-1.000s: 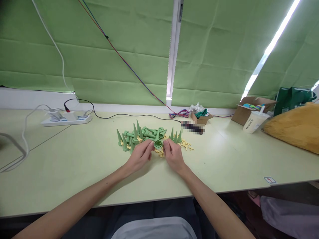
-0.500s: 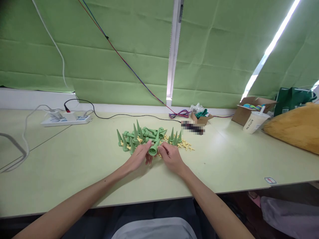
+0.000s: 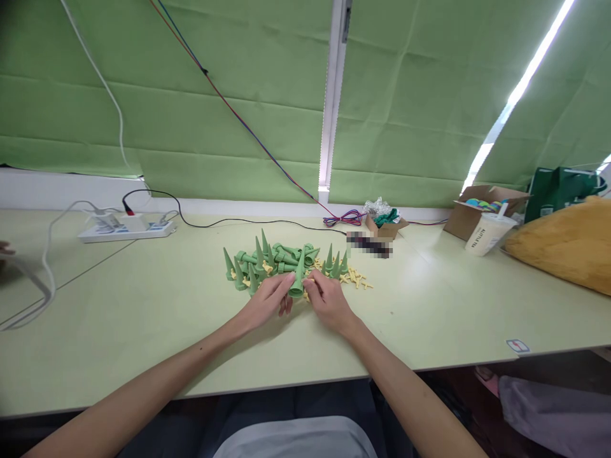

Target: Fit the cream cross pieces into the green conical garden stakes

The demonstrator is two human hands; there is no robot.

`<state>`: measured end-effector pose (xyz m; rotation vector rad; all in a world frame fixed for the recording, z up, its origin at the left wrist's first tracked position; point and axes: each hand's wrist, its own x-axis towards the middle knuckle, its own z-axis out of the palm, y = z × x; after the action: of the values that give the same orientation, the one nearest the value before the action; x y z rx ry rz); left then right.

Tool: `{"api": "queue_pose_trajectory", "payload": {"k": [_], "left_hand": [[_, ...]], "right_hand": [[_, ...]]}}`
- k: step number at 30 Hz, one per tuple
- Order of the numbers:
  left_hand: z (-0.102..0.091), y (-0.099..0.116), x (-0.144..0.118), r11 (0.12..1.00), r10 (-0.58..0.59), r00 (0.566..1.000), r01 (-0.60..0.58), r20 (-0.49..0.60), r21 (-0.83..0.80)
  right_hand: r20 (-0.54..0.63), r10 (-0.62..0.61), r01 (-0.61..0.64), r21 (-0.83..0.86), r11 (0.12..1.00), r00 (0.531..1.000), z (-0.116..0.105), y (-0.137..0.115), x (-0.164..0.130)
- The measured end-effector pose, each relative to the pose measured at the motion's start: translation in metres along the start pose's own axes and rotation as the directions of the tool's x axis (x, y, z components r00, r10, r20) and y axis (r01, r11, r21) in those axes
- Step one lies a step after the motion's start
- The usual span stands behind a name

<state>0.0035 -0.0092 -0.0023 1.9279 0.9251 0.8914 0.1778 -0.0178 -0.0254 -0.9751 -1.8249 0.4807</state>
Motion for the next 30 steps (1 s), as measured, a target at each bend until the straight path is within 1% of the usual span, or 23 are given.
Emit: {"api": "queue_pose_trajectory", "payload": {"k": [9, 13, 16, 21, 26, 30], "left_hand": [[-0.0009, 0.0008, 0.0010, 0.993, 0.078, 0.997, -0.076, -0.021, 0.093], [-0.0007, 0.0005, 0.0019, 0.977, 0.139, 0.989, -0.129, -0.049, 0.172], [-0.0003, -0.0006, 0.0022, 0.965, 0.177, 0.983, -0.164, -0.048, 0.207], [0.0005, -0.0025, 0.0014, 0.957, 0.223, 0.974, -0.212, -0.035, 0.197], [-0.0006, -0.0011, 0.0001, 0.957, 0.231, 0.973, -0.226, -0.006, 0.181], [-0.0003, -0.0033, -0.0003, 0.949, 0.248, 0.969, -0.242, -0.004, 0.203]], "right_hand": [[0.004, 0.029, -0.029, -0.007, 1.000, 1.000, 0.0002, 0.0006, 0.0004], [-0.012, 0.043, -0.043, -0.007, 0.999, 0.999, 0.0007, 0.0027, 0.0001], [-0.024, 0.048, -0.049, -0.016, 0.999, 0.999, 0.0012, 0.0047, 0.0003], [-0.029, 0.030, -0.032, -0.044, 0.999, 0.999, 0.0015, 0.0048, 0.0006], [-0.035, 0.018, -0.020, -0.080, 0.997, 0.999, 0.0018, 0.0021, 0.0011], [-0.051, 0.013, -0.017, -0.086, 0.996, 0.999, 0.0028, 0.0017, 0.0012]]}}
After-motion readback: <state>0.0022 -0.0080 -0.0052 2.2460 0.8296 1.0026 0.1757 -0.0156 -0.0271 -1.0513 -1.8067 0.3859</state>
